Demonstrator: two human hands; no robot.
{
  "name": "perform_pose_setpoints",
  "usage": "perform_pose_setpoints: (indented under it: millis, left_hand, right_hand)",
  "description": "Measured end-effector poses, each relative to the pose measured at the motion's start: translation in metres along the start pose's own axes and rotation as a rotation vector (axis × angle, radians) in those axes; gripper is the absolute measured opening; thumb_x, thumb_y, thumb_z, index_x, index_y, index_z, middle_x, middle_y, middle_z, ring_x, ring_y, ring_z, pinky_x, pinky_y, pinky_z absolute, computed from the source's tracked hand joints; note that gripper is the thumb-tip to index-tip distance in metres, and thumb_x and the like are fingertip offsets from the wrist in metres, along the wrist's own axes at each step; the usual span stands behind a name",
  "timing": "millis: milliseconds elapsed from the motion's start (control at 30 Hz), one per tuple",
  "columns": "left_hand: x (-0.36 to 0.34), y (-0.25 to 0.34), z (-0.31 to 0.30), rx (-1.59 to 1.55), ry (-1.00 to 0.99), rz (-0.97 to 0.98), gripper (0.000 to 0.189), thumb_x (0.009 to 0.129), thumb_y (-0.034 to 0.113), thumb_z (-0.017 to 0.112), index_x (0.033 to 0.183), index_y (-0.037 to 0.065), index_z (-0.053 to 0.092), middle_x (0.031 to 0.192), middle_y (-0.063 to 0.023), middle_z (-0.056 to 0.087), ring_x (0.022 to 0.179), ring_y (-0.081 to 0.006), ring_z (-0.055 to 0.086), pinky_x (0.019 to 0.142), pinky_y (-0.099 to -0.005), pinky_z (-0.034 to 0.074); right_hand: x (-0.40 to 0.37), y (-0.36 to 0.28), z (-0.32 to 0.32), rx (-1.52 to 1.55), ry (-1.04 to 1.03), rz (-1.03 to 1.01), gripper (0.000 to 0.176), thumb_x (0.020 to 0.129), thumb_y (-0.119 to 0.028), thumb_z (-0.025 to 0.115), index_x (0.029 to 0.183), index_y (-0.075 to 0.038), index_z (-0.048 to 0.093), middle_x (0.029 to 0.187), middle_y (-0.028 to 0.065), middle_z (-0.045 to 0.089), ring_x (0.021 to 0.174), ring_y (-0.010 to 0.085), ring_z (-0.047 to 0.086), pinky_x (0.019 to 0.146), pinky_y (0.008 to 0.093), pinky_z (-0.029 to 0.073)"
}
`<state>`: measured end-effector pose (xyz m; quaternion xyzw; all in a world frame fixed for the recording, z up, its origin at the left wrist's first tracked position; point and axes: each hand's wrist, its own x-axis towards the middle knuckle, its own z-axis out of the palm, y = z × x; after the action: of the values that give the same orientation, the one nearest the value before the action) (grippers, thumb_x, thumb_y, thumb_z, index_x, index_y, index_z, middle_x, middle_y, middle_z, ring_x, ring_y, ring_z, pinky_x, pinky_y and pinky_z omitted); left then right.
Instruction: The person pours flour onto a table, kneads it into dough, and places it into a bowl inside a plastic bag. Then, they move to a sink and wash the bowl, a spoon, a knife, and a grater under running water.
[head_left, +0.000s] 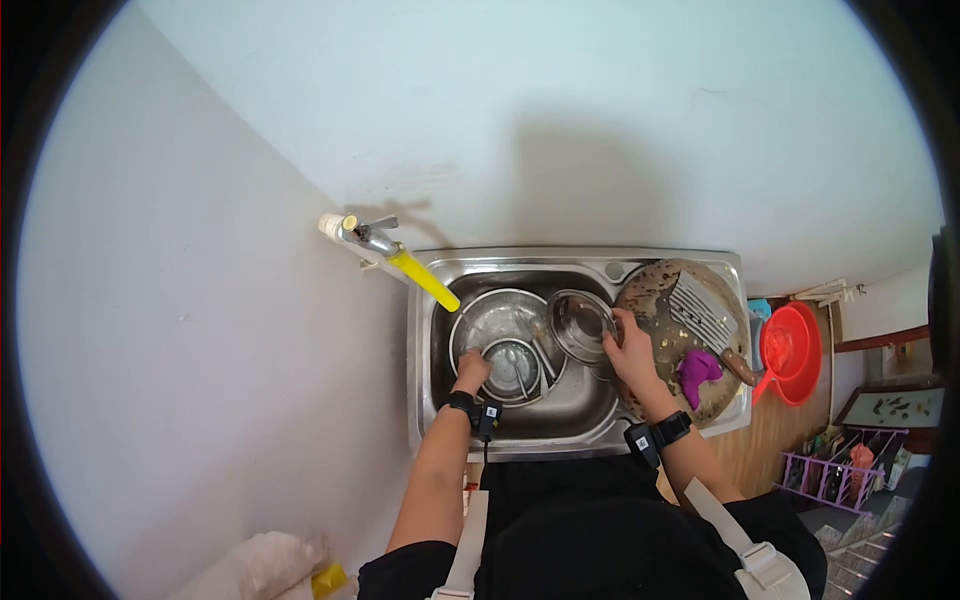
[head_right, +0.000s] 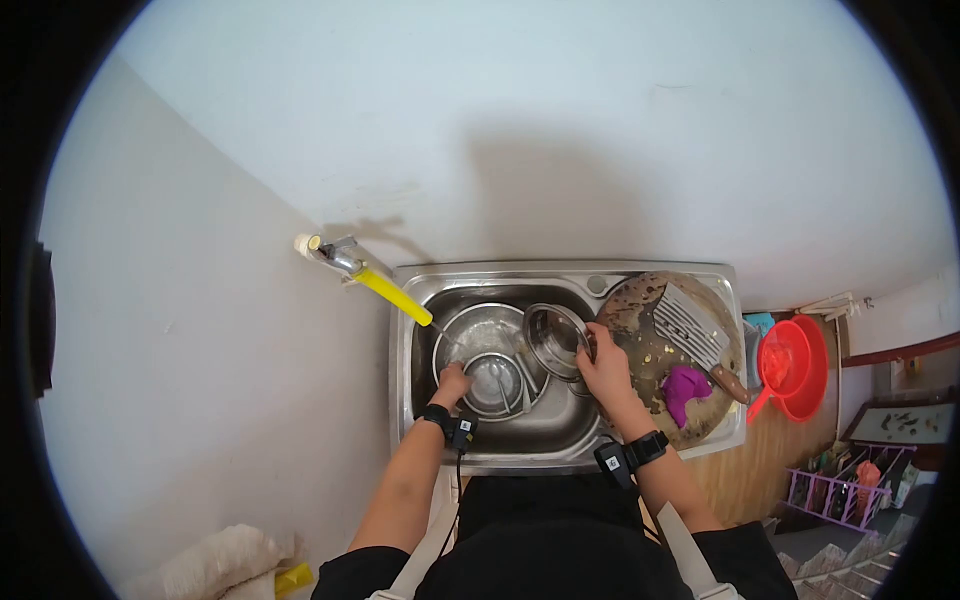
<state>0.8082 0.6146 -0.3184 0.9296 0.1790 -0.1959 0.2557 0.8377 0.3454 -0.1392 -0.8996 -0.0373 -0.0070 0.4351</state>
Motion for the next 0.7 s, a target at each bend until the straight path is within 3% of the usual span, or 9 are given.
perform_pose_setpoints:
  millis: [100,133,267,333,433,467,533,667,700]
  left_hand:
    - [-0.005,0.026,-0.034,-0.208,0.023,0.098,0.026,0.065,0.01,0.062,0.088,0.003,0.052,0.084,-0.0193,0.058,0.082,-0.0353,0.056,0.071,-0.0406,0.044]
    - [-0.007,0.034,-0.044,-0.266,0.117,0.227,0.018,0.065,0.004,0.06,0.077,0.002,0.046,0.076,-0.0197,0.055,0.076,-0.0376,0.054,0.067,-0.0417,0.043]
    - [-0.001,0.051,-0.085,-0.298,0.354,0.494,0.015,0.067,0.002,0.057,0.077,0.003,0.045,0.072,-0.019,0.052,0.071,-0.039,0.052,0.065,-0.0395,0.043]
    - [0.002,0.051,-0.098,-0.453,0.55,0.329,0.016,0.07,0.006,0.059,0.077,0.002,0.045,0.074,-0.0159,0.053,0.069,-0.0304,0.054,0.063,-0.0335,0.042]
    - [0.022,0.015,-0.085,-1.051,0.323,0.094,0.027,0.08,0.012,0.055,0.103,0.001,0.047,0.093,-0.0108,0.056,0.082,-0.0228,0.055,0.069,-0.0346,0.045]
    - [0.014,0.014,-0.087,-1.046,0.325,0.098,0.027,0.08,0.012,0.055,0.103,0.001,0.047,0.093,-0.0108,0.056,0.082,-0.0228,0.055,0.069,-0.0346,0.045]
    - [-0.015,0.021,-0.095,-1.503,0.105,-0.351,0.028,0.083,0.015,0.053,0.107,0.002,0.047,0.098,-0.0094,0.056,0.088,-0.024,0.055,0.074,-0.0386,0.046]
    - [-0.023,0.022,-0.079,-1.607,0.011,-0.298,0.032,0.082,0.016,0.055,0.109,-0.001,0.048,0.097,-0.0107,0.056,0.091,-0.0208,0.054,0.076,-0.0344,0.045]
    - [-0.016,0.029,-0.081,-1.506,0.048,-0.185,0.032,0.081,0.014,0.056,0.109,-0.001,0.049,0.097,-0.01,0.056,0.088,-0.0194,0.054,0.076,-0.0315,0.044]
  right_hand:
    - [-0.003,-0.003,-0.008,-0.008,-0.046,0.0,0.032,0.074,-0.013,0.055,0.104,-0.003,0.045,0.075,0.0167,0.057,0.07,0.0334,0.057,0.059,0.0367,0.045]
    - [-0.003,-0.003,-0.008,-0.005,-0.041,0.004,0.032,0.074,-0.013,0.055,0.104,-0.003,0.045,0.075,0.0167,0.057,0.07,0.0334,0.057,0.059,0.0367,0.045]
    - [-0.006,-0.003,-0.001,-0.031,-0.054,-0.079,0.033,0.073,-0.013,0.056,0.103,-0.004,0.045,0.074,0.0166,0.057,0.069,0.0336,0.057,0.06,0.0378,0.045]
    - [-0.006,-0.005,0.002,-0.044,-0.058,-0.117,0.035,0.073,-0.014,0.056,0.104,-0.005,0.044,0.074,0.0167,0.056,0.069,0.0339,0.056,0.06,0.0384,0.045]
    - [-0.006,-0.008,0.004,-0.037,-0.141,-0.09,0.037,0.073,-0.014,0.056,0.106,-0.006,0.041,0.074,0.0174,0.056,0.069,0.0345,0.056,0.061,0.0397,0.044]
    - [-0.006,-0.007,0.006,-0.048,-0.183,-0.069,0.038,0.073,-0.015,0.056,0.107,-0.006,0.041,0.073,0.0176,0.057,0.069,0.0347,0.056,0.061,0.0403,0.044]
    - [-0.006,-0.009,0.008,-0.057,-0.223,-0.052,0.039,0.073,-0.015,0.056,0.108,-0.006,0.04,0.072,0.0177,0.057,0.069,0.035,0.056,0.061,0.0409,0.045]
    - [-0.009,-0.007,0.017,-0.109,-0.325,-0.024,0.04,0.073,-0.017,0.056,0.109,-0.006,0.04,0.07,0.0182,0.058,0.068,0.0359,0.057,0.061,0.0421,0.045]
    - [-0.01,-0.006,0.019,-0.102,-0.343,-0.032,0.041,0.073,-0.017,0.056,0.109,-0.006,0.04,0.07,0.0181,0.058,0.068,0.036,0.057,0.061,0.0424,0.045]
